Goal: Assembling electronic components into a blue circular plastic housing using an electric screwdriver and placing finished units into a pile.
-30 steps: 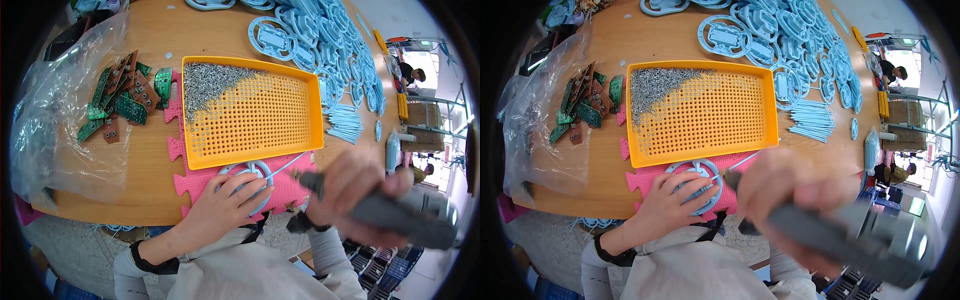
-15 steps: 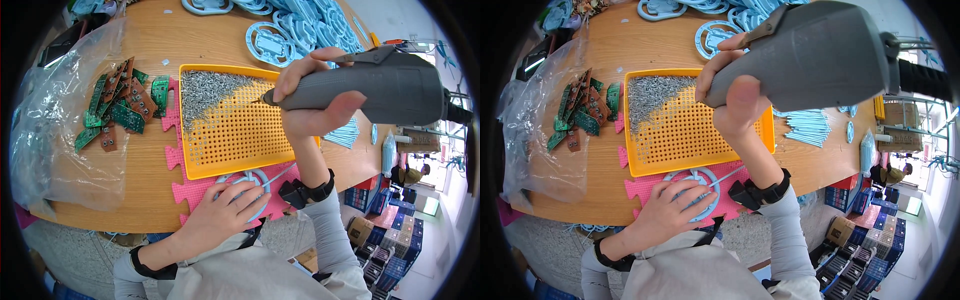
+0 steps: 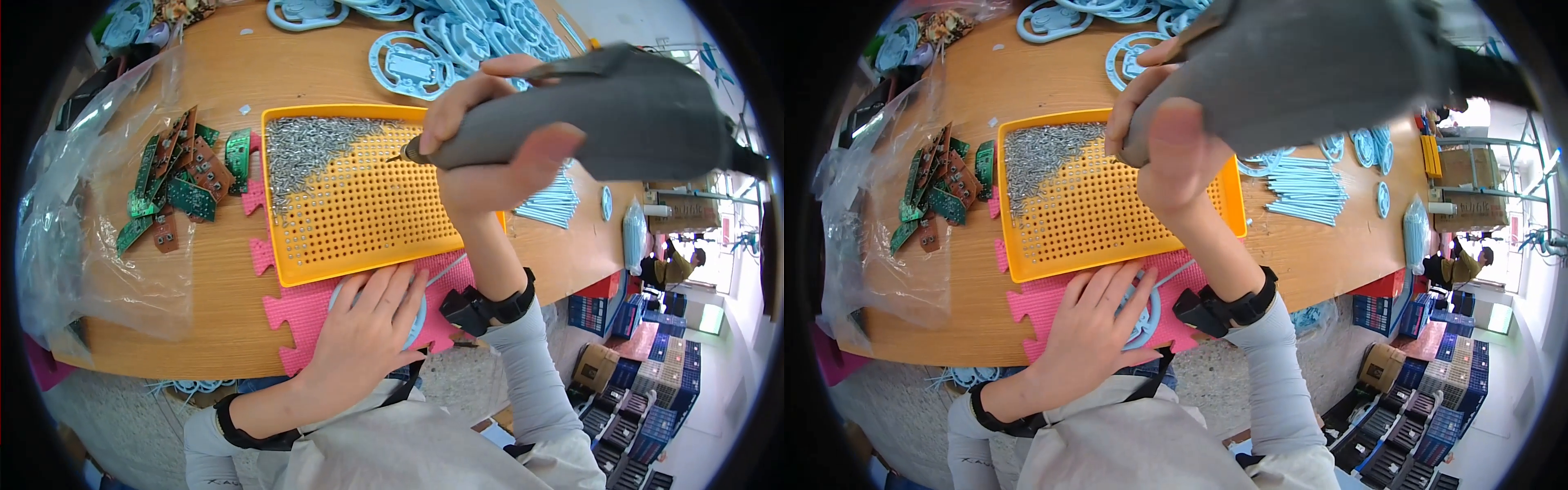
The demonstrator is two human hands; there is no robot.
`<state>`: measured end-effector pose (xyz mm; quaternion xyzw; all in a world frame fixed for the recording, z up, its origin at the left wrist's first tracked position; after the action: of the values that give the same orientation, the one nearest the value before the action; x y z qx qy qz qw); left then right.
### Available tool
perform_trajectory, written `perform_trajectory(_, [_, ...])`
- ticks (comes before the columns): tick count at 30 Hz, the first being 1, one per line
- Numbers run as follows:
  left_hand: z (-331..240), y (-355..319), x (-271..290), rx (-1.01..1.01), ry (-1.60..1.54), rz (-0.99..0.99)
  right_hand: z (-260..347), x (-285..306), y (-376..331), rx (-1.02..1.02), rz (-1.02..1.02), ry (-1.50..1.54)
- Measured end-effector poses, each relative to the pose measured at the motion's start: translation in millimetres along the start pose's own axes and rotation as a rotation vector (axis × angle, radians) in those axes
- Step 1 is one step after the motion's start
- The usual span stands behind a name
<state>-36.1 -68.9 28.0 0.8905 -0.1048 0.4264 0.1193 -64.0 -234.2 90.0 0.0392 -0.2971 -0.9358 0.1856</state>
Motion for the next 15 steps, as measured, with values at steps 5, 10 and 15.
perform_trajectory(5, [-4.8, 4.0, -4.9, 0.056, 0.025, 0.047, 39.4, 30.4, -15.6, 0.128, 0.052, 0.506])
perform_trajectory(10, [-4.2, -0.1, -10.8, 0.028, 0.002, 0.007, 68.1, 45.9, -61.8, 0.121, 0.111, 0.308])
perform_trajectory(15, [-5.1, 0.0, -8.8, 0.036, 0.001, -0.022, 58.5, 48.2, -89.2, 0.098, 0.073, 0.253])
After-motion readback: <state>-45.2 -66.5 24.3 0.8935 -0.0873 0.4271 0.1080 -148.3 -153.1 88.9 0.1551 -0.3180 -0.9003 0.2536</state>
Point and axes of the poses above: each hand's wrist, its own y-axis towards the middle knuckle, its own x-axis out of the back of the hand, z = x × y, the point moved 4 cm from there along y, towards the middle knuckle, and after that the axes turned 1 degree about -z, right-handed, at the moved point
